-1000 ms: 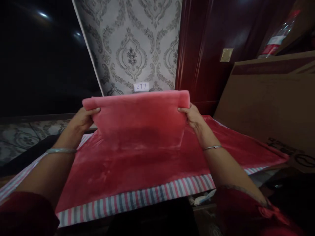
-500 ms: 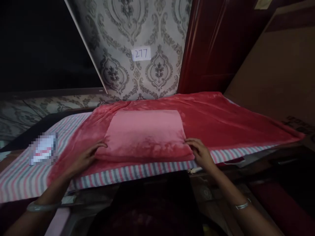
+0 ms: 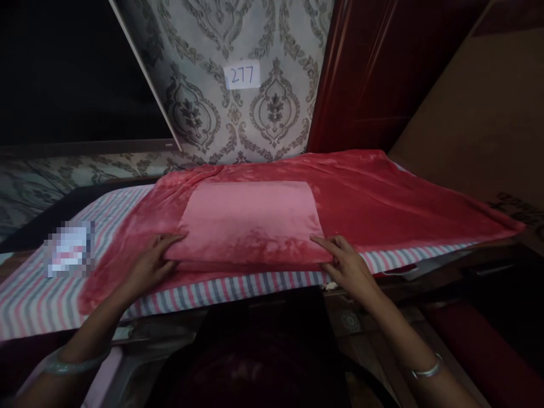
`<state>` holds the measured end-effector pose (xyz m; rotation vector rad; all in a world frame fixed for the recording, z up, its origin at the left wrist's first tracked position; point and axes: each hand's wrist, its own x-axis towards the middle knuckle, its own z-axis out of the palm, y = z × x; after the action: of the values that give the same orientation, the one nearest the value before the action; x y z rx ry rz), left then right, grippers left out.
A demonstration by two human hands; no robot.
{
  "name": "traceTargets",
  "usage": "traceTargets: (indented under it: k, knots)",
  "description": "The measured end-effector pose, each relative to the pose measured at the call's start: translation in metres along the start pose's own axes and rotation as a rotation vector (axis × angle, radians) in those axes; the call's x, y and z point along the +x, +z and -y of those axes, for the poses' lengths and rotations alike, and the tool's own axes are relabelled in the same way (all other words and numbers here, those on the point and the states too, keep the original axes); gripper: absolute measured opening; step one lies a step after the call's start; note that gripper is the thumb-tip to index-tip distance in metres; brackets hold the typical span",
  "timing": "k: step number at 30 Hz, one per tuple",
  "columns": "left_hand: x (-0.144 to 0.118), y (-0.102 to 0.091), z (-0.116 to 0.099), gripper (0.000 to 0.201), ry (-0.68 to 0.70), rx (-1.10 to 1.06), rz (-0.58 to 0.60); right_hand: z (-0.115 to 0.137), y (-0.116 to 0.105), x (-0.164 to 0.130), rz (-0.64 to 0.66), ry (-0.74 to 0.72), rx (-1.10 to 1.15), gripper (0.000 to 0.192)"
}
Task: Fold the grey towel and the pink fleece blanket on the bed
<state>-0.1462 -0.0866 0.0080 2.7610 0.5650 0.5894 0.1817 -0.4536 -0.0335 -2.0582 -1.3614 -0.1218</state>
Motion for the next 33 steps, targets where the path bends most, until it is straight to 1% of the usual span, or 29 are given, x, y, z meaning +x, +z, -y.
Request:
traceTargets:
  k: [3,6,8,10,12,13,14,16,18,19,21,23,24,25,27,29,30,32,33]
  knots:
    - [-0.002,0.002,0.002,0.043,0.055,0.1,-0.07,-0.006,0.004,0.003,-0.084,-0.025,-0.038,0.058]
    - [-0.004,0.006,0.004,0.038,0.067,0.16,-0.118,-0.011,0.011,0.001,-0.159,-0.052,-0.057,0.065]
    - [-0.008,0.009,0.006,0.036,0.065,0.103,-0.091,-0.016,0.014,-0.004,-0.155,-0.073,-0.053,0.067]
    - [-0.012,0.006,0.01,0.035,0.065,-0.002,-0.03,-0.02,0.01,-0.009,-0.11,-0.091,-0.034,0.063]
    - [-0.013,-0.005,0.012,0.032,0.071,-0.117,0.001,-0.02,-0.002,-0.012,-0.057,-0.096,0.011,0.052]
    - [-0.011,-0.014,0.012,0.029,0.079,-0.171,-0.011,-0.019,-0.01,-0.011,-0.038,-0.097,0.04,0.046]
    - [-0.007,-0.023,0.011,0.026,0.079,-0.219,-0.048,-0.016,-0.019,-0.008,-0.035,-0.092,0.068,0.04]
    - [0.011,-0.039,0.004,0.024,0.042,-0.275,-0.161,-0.007,-0.036,0.008,-0.08,-0.067,0.111,0.035]
    - [0.043,-0.045,-0.011,0.03,-0.001,-0.266,-0.232,0.006,-0.043,0.04,-0.161,-0.035,0.122,0.038]
    - [0.064,-0.042,-0.02,0.036,0.006,-0.252,-0.205,0.013,-0.042,0.061,-0.187,-0.024,0.118,0.041]
    - [0.107,-0.03,-0.041,0.049,0.052,-0.222,-0.108,0.028,-0.029,0.109,-0.17,-0.019,0.091,0.052]
    - [0.144,-0.01,-0.064,0.059,-0.001,-0.125,0.038,0.042,-0.007,0.155,-0.077,-0.02,0.008,0.058]
    - [0.156,0.0,-0.075,0.061,-0.027,-0.067,0.083,0.048,0.006,0.173,-0.009,-0.008,-0.051,0.058]
    - [0.163,0.01,-0.085,0.062,-0.024,-0.006,0.12,0.053,0.018,0.186,0.067,-0.006,-0.11,0.059]
    - [0.16,0.031,-0.098,0.062,0.028,0.118,0.175,0.057,0.043,0.197,0.19,-0.033,-0.21,0.057]
    - [0.144,0.051,-0.101,0.065,0.071,0.208,0.22,0.055,0.064,0.191,0.252,-0.072,-0.281,0.055]
    - [0.134,0.06,-0.099,0.067,0.072,0.232,0.25,0.053,0.072,0.184,0.258,-0.084,-0.304,0.054]
    - [0.12,0.075,-0.092,0.069,0.077,0.259,0.252,0.048,0.084,0.172,0.247,-0.091,-0.331,0.054]
    - [0.115,0.079,-0.088,0.068,0.078,0.266,0.239,0.047,0.086,0.168,0.239,-0.089,-0.338,0.055]
